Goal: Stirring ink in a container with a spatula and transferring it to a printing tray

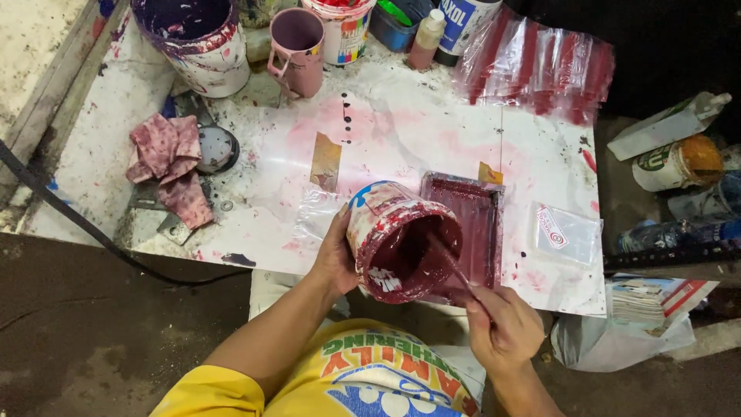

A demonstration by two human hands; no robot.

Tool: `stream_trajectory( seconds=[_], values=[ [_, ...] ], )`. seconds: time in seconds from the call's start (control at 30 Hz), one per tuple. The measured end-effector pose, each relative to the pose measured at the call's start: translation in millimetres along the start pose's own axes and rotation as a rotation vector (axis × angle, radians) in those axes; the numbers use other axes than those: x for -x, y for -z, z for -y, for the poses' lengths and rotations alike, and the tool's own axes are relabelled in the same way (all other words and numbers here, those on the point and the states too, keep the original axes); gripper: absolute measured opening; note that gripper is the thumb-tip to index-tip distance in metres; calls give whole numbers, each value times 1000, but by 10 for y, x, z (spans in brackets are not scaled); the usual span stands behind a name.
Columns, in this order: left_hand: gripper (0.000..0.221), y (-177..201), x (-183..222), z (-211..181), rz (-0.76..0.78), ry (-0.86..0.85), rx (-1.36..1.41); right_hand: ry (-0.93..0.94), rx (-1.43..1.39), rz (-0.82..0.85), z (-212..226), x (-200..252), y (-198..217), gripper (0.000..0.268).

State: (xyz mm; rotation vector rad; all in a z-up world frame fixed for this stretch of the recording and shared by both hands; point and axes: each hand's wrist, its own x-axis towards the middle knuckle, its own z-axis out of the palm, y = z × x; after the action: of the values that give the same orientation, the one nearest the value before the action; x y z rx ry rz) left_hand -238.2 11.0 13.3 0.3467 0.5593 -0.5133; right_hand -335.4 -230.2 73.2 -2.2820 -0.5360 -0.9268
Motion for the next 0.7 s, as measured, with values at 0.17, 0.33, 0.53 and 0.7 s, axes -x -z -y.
stream_trajectory(
  seconds=[0.17, 0.33, 0.53, 0.7],
  values=[
    [72, -43, 31, -26, -59, 24, -77, -131, -299, 121, 89, -58, -126, 14],
    [73, 34, -19, 3, -40, 33, -67, -316, -598, 253, 34, -101, -153, 22],
    [67, 92, -64, 1, -8, 3, -78, -159, -511, 266, -184, 75, -193, 23],
    [73, 88, -28, -8, 26, 8, -105, 113, -145, 49, -447, 176, -188, 23]
  ],
)
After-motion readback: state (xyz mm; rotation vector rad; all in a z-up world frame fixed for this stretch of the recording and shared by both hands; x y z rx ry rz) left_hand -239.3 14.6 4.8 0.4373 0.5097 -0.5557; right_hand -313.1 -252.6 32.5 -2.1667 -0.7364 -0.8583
